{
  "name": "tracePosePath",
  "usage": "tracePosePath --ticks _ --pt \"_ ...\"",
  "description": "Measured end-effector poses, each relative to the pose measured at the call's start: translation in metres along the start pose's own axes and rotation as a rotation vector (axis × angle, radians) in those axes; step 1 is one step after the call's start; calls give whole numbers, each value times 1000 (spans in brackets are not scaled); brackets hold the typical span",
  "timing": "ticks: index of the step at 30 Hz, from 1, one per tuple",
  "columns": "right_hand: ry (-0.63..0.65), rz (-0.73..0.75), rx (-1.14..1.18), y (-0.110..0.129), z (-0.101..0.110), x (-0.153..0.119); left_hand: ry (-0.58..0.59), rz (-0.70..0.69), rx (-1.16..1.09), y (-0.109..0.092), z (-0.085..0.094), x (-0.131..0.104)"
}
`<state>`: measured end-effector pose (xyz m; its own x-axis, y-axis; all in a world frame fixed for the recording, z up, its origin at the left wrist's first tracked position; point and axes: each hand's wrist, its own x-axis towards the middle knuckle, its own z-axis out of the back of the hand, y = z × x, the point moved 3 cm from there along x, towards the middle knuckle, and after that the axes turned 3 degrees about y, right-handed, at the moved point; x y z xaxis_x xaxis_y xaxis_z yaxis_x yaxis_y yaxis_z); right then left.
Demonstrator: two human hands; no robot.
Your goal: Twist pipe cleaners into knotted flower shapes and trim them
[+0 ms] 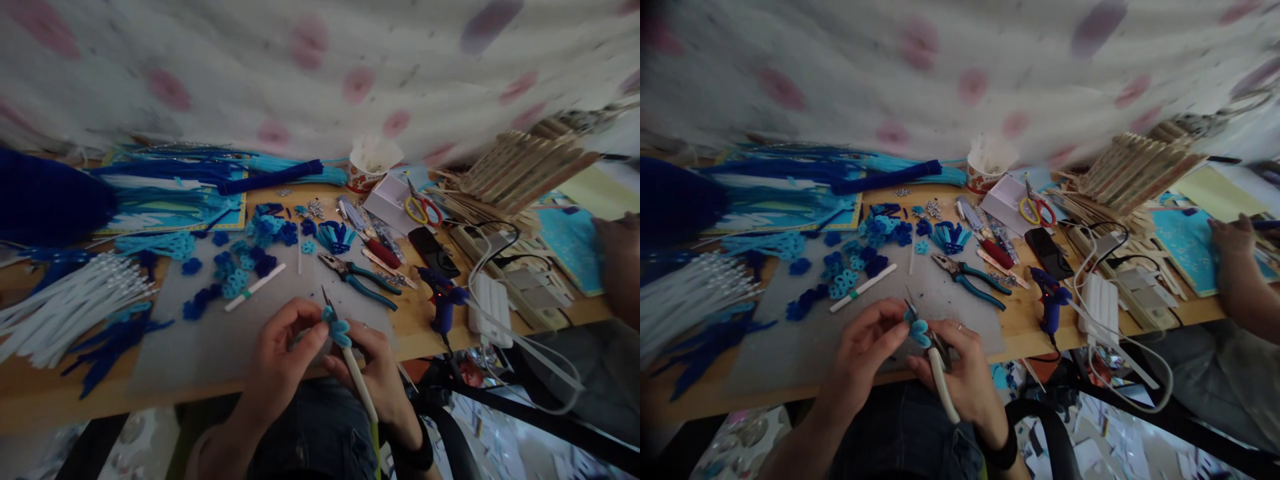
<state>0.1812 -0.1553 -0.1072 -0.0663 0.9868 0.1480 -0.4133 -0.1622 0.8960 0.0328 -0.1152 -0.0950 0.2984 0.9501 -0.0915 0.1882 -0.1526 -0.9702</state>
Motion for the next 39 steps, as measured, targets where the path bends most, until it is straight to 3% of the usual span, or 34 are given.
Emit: tracePosePath --ticks 14,19,31,39 --pt "22 -142 143 -9 -1 0 23 -31 42 -1 4 1" --pt "97 -187 292 -14 3 -6 100 38 20 0 10 2" --pt "172 -146 172 -11 11 -8 210 18 232 -11 17 9" --pt "154 -175 189 -10 8 -5 207 23 226 -9 17 11"
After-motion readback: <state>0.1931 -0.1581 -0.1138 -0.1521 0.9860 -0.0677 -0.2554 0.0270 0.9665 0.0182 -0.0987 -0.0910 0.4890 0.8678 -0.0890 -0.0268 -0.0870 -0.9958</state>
